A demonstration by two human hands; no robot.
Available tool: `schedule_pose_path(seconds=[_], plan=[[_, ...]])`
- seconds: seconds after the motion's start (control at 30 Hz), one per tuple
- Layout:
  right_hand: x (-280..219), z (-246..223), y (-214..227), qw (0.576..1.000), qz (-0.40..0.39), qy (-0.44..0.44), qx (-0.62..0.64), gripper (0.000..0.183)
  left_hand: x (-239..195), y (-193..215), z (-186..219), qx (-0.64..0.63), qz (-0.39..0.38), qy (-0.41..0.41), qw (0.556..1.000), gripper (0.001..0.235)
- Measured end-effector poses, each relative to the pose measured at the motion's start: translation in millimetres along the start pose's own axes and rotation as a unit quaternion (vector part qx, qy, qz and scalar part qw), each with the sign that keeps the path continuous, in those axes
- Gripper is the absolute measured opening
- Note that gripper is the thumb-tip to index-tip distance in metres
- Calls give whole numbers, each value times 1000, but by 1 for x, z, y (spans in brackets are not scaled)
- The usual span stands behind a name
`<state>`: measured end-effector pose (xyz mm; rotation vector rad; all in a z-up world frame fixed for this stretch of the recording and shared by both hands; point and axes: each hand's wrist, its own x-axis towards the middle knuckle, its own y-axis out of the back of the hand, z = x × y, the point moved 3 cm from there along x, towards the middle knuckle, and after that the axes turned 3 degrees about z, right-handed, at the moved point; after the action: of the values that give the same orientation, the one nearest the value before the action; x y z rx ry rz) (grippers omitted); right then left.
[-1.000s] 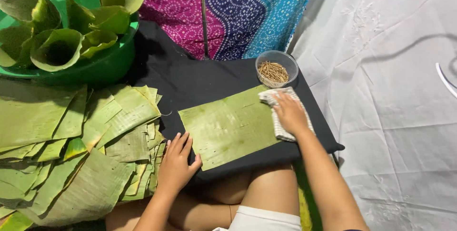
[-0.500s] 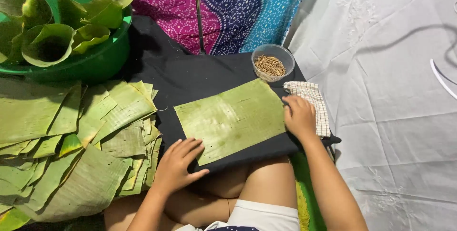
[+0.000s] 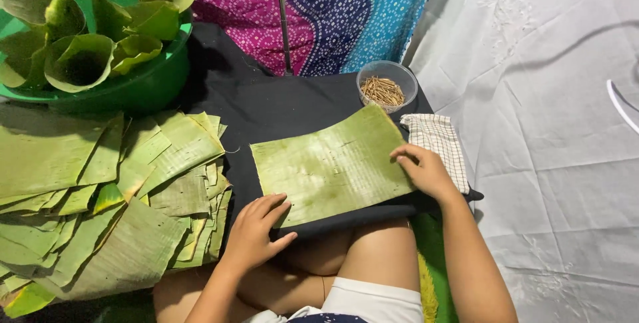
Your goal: Cleaning banana leaves with a cloth and folding them into cone shapes for food preparation.
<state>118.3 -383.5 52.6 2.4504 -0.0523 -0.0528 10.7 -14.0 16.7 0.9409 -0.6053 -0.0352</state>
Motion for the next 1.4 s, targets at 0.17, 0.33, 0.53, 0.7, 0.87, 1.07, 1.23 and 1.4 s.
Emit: schedule_pose_path(seconds=[0.17,0.33,0.53,0.7,0.87,1.07,1.23,1.4], plan=[[-8,-9,25,962,-79,-10,261,68,0,1,1,2,2,11,1000,59],[-9,-14,41,942,-152,76,289,61,-4,-7,-6,15,-3,35,999,58],[1,-19,48,929,56,297,214,29,15,23,-7,-221,151,189,945,47],[25,6,43,944,178,191,199,12,44,57,-17,-239,293,271,885,21],[64,28,1,967,105,78,217,14,64,49,-50,-162,210,322,909,36],[50,33,-19,963,155,87,-201,31,53,26,-46,21,-19,208,978,63],[41,81,-14,908,201,-17,-368,59,26,13,-37,163,-221,114,955,67],[53,100,-7,919,169,34,-354,32,4,-4,-47,167,-241,93,952,91]])
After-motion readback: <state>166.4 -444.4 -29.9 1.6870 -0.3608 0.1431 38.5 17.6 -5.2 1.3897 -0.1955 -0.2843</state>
